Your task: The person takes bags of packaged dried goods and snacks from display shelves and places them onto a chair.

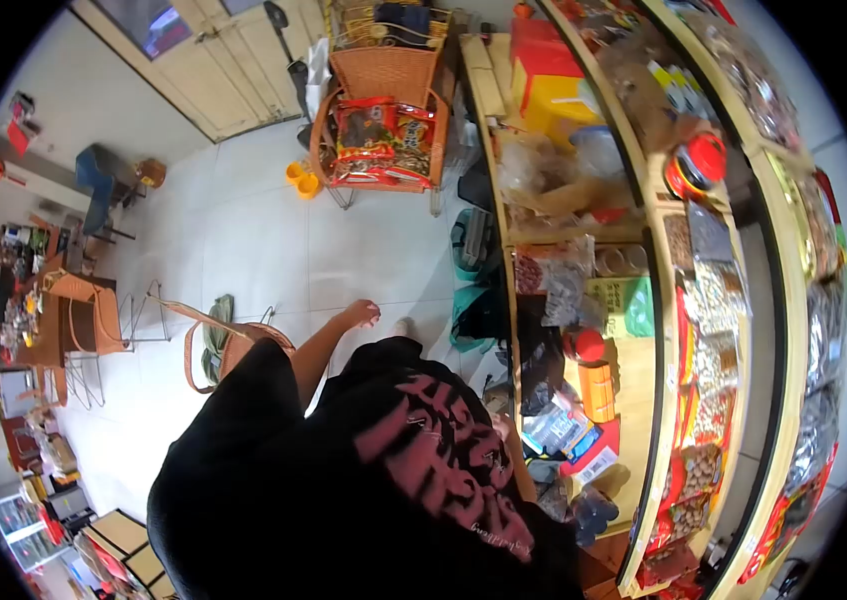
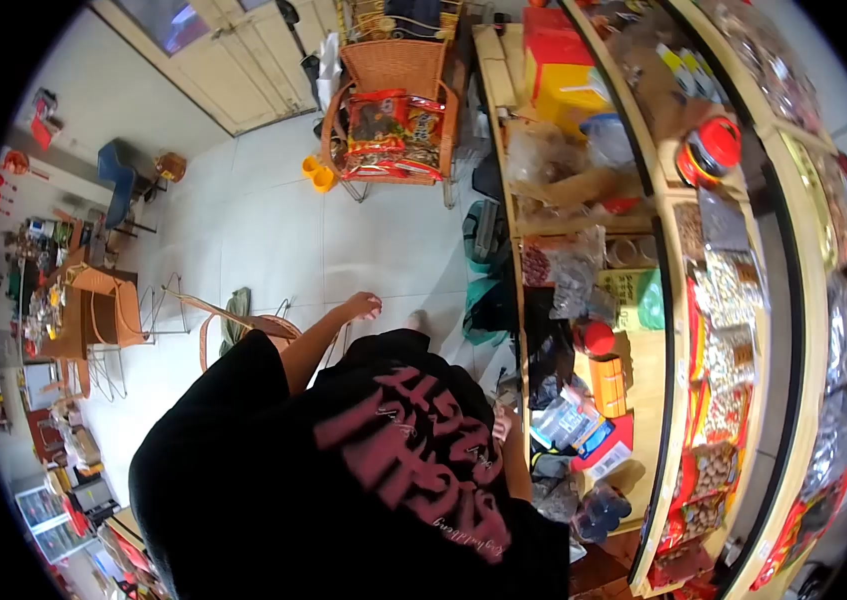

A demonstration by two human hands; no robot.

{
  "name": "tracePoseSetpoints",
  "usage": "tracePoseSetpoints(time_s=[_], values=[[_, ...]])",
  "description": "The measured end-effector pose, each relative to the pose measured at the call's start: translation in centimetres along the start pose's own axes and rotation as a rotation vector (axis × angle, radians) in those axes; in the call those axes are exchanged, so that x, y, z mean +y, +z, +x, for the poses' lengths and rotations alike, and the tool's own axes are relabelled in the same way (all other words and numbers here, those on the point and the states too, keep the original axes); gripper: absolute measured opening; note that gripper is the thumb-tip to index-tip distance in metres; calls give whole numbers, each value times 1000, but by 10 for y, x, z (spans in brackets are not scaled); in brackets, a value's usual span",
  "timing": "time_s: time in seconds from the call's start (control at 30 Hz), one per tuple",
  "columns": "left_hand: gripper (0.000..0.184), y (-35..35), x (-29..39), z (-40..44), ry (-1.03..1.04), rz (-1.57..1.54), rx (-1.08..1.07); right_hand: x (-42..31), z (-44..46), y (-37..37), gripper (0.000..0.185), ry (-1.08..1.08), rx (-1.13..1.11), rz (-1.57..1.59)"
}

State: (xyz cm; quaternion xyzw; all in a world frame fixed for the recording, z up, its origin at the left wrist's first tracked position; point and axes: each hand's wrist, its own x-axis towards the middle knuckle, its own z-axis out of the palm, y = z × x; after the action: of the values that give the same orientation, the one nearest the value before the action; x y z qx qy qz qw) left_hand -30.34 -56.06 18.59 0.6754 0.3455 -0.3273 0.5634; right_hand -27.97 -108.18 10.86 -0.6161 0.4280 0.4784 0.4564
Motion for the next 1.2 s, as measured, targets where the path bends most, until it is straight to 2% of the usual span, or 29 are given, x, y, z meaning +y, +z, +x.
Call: tracePoseSetpoints(time_s=[0.07, 0.13, 0.2, 0.27, 0.3, 0.33, 0.4, 0.43, 0.5, 0.53, 0.57, 0.63, 0.67, 0.7, 0.73, 0.77, 0.83, 0.9, 0.97, 1.0, 1.03, 1.1, 1.13, 1.17, 1.2], values=[[19, -21, -13, 2, 172, -103, 159, 7, -2, -1, 30, -74, -51, -184], [24, -45, -33, 4, 135, -188, 195, -9, 6, 10, 30, -173, -86, -371], [29, -61, -81, 6, 82, -277, 227, -33, 12, 33, 30, -277, -112, -550], [25, -79, -150, 23, 28, 51, 310, -64, 16, 61, 30, -392, -142, -707], [23, -80, -168, 14, -97, 91, 376, -80, 19, 76, 30, -454, -152, -782], [34, -75, -186, 7, -191, 200, 515, -97, 22, 89, 30, -540, -169, -856], [32, -73, -203, -19, -385, -228, 365, -130, 36, 116, 30, -731, -196, -1002], [32, -71, -207, -28, -398, -237, 358, -148, 39, 130, 30, -865, -214, -1087], [33, -63, -210, -47, -458, -586, 313, -184, 82, 149, 30, -1332, -275, -1299], [32, -60, -221, -44, -440, -620, 289, -202, 84, 161, 30, -1525, -277, -1367], [28, -55, -223, -43, -452, -676, 300, -221, 102, 171, 30, -1622, -284, -1357], [29, -42, -217, -47, -416, -802, 319, -255, 29, 216, 27, -1218, -206, -989], [29, -36, -228, -31, -353, -637, 259, -274, -8, 237, 27, -1211, -217, -1001], [29, -31, -239, -17, -289, -470, 199, -291, -35, 256, 27, -897, -236, -824], [26, -28, -211, -30, -375, -602, 310, -305, -46, 272, 28, -585, -245, -642], [23, -27, -195, -37, -239, -697, 336, -316, -42, 285, 28, -577, -250, -647], [21, -3, -242, 36, -280, -812, 366, -333, -33, 299, 24, -553, -203, -763], [22, -26, -211, 27, -194, -721, 341, -345, -15, 307, 24, -523, -203, -779], [23, -49, -176, 23, -156, -686, 335, -361, 41, 310, 20, -683, -249, -1031], [23, -55, -171, 34, -147, -824, 371, -370, 90, 304, 18, -1503, -362, -1439], [23, -64, -166, 40, -139, -955, 409, -383, 83, 307, 18, -1498, -372, -1439], [26, -88, -132, 47, -325, -1097, 364, -407, 34, 326, 19, -1343, -425, -1461], [27, -103, -117, 51, -312, -1001, 338, -418, 47, 326, 20, -1442, -408, -1496], [27, -122, -100, 52, -321, -991, 333, -428, 38, 334, 20, -1432, -407, -1487], [29, -141, -77, 54, -318, -935, 341, -442, 19, 342, 21, -963, -297, -1258]])
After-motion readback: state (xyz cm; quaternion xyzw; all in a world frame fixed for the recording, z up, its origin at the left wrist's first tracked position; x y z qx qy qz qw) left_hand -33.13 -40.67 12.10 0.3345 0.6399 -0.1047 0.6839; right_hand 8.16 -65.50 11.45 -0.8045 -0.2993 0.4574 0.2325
